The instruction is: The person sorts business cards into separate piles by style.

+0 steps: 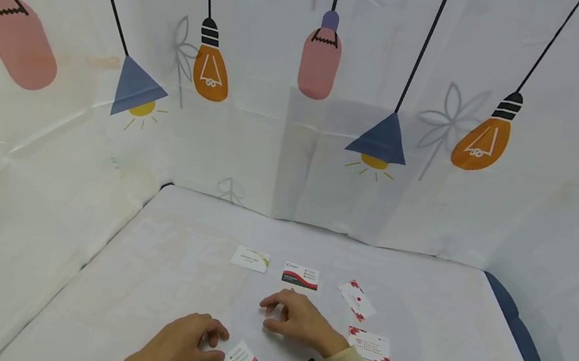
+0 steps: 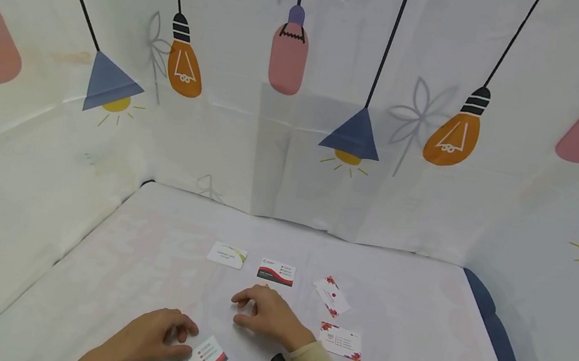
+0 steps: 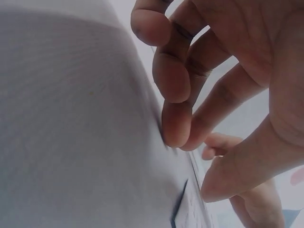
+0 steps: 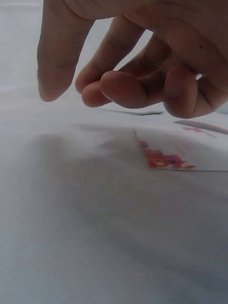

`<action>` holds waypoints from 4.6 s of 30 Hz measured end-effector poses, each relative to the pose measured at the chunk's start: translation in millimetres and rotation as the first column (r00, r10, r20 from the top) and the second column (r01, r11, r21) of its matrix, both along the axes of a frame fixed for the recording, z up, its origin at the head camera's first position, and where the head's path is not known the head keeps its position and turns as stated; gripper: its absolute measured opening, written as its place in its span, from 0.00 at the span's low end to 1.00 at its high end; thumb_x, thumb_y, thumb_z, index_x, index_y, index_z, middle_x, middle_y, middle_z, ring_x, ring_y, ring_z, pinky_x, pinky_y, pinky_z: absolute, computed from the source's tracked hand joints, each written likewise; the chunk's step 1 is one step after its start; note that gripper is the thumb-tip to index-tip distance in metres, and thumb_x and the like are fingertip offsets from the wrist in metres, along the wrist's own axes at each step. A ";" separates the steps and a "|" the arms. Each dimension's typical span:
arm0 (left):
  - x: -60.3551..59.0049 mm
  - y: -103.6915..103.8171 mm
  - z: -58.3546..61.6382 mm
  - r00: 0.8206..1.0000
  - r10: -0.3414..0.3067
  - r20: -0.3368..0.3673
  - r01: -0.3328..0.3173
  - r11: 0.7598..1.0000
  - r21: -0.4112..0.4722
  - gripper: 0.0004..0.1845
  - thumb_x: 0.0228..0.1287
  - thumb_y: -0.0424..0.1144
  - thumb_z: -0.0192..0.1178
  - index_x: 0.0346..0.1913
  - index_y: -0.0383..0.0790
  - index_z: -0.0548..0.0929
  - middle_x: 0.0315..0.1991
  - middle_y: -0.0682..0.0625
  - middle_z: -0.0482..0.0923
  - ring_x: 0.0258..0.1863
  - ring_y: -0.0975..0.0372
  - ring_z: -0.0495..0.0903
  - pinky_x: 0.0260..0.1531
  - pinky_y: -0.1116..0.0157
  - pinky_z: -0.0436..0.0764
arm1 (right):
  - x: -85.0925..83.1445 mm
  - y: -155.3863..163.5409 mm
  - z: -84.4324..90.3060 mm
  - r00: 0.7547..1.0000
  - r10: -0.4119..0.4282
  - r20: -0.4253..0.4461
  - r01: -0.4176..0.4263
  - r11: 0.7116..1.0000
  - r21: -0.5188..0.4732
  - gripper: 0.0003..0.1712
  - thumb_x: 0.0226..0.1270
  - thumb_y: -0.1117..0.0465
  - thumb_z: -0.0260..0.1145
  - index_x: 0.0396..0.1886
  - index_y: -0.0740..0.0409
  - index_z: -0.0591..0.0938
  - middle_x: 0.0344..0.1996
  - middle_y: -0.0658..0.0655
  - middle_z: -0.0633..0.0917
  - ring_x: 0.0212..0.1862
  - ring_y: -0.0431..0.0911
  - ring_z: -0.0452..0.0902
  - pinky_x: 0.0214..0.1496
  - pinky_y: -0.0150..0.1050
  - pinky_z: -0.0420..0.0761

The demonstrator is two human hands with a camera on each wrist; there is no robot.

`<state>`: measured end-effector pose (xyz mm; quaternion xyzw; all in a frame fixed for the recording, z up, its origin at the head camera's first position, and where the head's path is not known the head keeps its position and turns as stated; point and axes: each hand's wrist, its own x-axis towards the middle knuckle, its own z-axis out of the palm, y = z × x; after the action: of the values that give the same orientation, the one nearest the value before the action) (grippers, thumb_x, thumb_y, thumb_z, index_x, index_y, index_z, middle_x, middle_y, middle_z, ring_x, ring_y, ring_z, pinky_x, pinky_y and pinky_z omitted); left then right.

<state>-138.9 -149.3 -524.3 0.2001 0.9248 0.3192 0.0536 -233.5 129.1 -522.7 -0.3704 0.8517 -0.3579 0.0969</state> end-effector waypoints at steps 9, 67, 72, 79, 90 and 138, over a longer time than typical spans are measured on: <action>14.5 4.7 0.3 0.997 0.012 -0.082 -0.019 0.996 -0.085 0.17 0.54 0.56 0.74 0.40 0.53 0.85 0.30 0.67 0.69 0.28 0.74 0.66 0.29 0.69 0.69 | 5.6 -3.7 3.1 0.994 0.102 0.026 -0.102 0.995 0.006 0.21 0.63 0.55 0.75 0.56 0.51 0.85 0.43 0.46 0.84 0.30 0.31 0.71 0.37 0.28 0.75; 31.6 26.9 2.8 0.998 0.036 -0.056 -0.046 0.982 -0.186 0.23 0.48 0.58 0.77 0.40 0.53 0.79 0.33 0.63 0.68 0.29 0.71 0.66 0.32 0.65 0.73 | 20.4 -17.4 3.3 0.959 0.276 0.060 -0.282 0.941 0.184 0.22 0.60 0.61 0.75 0.55 0.42 0.86 0.44 0.41 0.76 0.30 0.29 0.70 0.36 0.25 0.74; 31.6 26.6 3.7 0.996 0.030 -0.085 -0.045 0.983 -0.178 0.23 0.47 0.58 0.77 0.40 0.53 0.79 0.33 0.63 0.67 0.29 0.71 0.66 0.31 0.66 0.72 | 20.0 -18.0 2.5 0.957 0.284 0.055 -0.289 0.940 0.180 0.21 0.61 0.61 0.75 0.54 0.42 0.85 0.43 0.41 0.76 0.30 0.29 0.70 0.37 0.25 0.74; 30.9 27.4 5.0 0.997 0.047 -0.055 -0.056 0.984 -0.171 0.23 0.48 0.57 0.78 0.40 0.53 0.77 0.31 0.64 0.67 0.29 0.71 0.65 0.30 0.66 0.70 | 19.7 -20.3 2.0 0.948 0.296 0.118 -0.310 0.943 0.120 0.19 0.62 0.64 0.72 0.52 0.45 0.82 0.41 0.38 0.80 0.31 0.31 0.72 0.36 0.26 0.75; 27.8 23.4 6.8 0.992 0.100 0.077 -0.088 0.986 -0.144 0.21 0.50 0.55 0.76 0.43 0.50 0.81 0.25 0.64 0.72 0.23 0.70 0.67 0.24 0.67 0.67 | 23.4 -18.3 5.6 0.942 0.263 0.210 -0.279 0.959 0.052 0.16 0.64 0.62 0.72 0.49 0.45 0.80 0.35 0.42 0.85 0.30 0.30 0.72 0.34 0.26 0.75; -5.0 -2.1 29.5 0.916 0.391 -0.094 -0.357 0.898 0.258 0.10 0.61 0.43 0.73 0.44 0.57 0.86 0.24 0.70 0.81 0.18 0.68 0.68 0.18 0.70 0.65 | 25.2 -17.2 -3.0 0.988 -0.152 0.011 0.149 0.951 -0.271 0.16 0.71 0.52 0.69 0.56 0.38 0.80 0.37 0.39 0.85 0.32 0.36 0.78 0.36 0.32 0.77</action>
<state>-143.9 -151.5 -494.8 0.0457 0.9029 0.4157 -0.0995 -208.3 111.9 -525.7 -0.3158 0.8211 -0.4753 0.0133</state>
